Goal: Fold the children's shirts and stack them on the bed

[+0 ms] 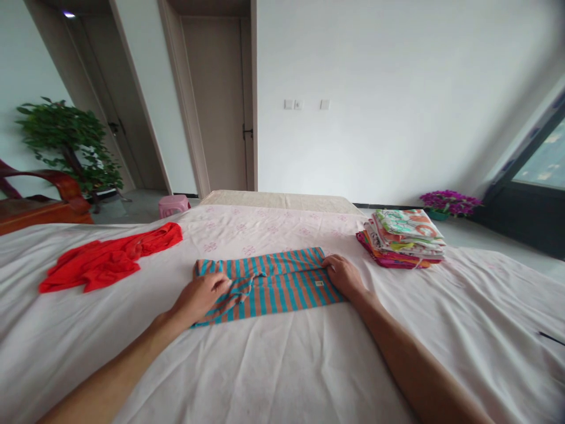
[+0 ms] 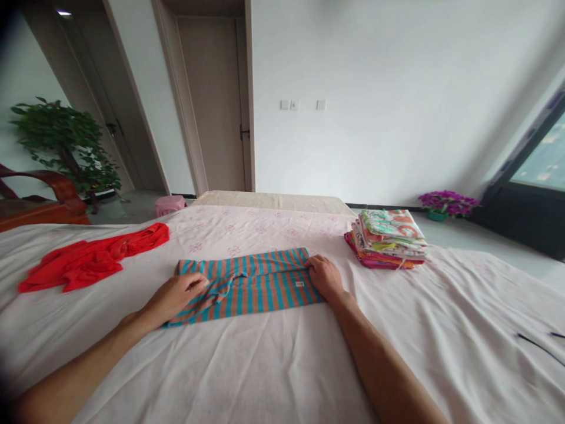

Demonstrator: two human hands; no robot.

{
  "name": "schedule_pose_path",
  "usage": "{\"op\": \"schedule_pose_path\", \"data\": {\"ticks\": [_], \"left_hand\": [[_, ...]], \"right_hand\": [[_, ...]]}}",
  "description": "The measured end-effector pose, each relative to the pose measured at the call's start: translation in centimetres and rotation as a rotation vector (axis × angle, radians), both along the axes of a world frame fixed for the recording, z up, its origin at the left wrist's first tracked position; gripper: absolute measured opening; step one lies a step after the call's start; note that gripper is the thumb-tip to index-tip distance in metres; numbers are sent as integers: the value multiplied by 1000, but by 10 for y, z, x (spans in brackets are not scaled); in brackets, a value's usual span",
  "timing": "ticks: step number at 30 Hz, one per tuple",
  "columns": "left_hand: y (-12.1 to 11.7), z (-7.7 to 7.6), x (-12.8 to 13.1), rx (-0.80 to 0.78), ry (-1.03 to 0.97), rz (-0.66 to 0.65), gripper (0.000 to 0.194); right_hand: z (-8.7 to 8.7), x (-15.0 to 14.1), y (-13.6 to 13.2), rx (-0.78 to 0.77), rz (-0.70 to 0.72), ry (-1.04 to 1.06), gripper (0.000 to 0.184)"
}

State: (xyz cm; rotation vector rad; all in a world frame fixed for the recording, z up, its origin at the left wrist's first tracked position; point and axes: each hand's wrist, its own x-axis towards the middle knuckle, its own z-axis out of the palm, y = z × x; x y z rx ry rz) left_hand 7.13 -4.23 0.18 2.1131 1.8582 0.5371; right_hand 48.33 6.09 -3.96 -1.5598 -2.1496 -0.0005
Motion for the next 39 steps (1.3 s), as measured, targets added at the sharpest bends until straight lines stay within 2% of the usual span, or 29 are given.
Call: {"op": "schedule_pose_path", "data": {"ticks": [3,5,11,14,17,20,23,26,27,29,35,39], "left_hand": [[15,-1,-22,144,42,185,28],[22,-3,-34,181,126,236,29],[26,-19,-51,65,428,307,31],[24,-16,-48,87,471,333,29],[20,-3,-29,211,438,253,26],[15,8,8,267,273,97,26],[14,6,46,280,200,-7,25],[19,-6,67,276,240,-47,14],[22,-9,69,275,245,-49,10],[26,-12,68,281,213,-45,15],[24,-4,52,259,-30,-53,17],[21,-4,50,189,-97,-95,18]], "right_hand": [[0,0,0,-6,-6,-2,27],[0,0,0,-10,-8,-2,27],[1,0,-1,-12,-22,-3,28],[3,0,-2,-23,-32,-11,27],[3,-1,-2,-27,-45,-10,27],[3,-2,-2,-17,-41,-5,27],[1,-1,-2,-13,-34,5,27],[0,1,-1,-23,-17,14,27],[0,1,-1,-28,-13,16,27],[0,2,-2,-33,-9,19,26],[6,0,-4,11,-17,42,23],[7,3,-6,28,-14,34,23]]}}
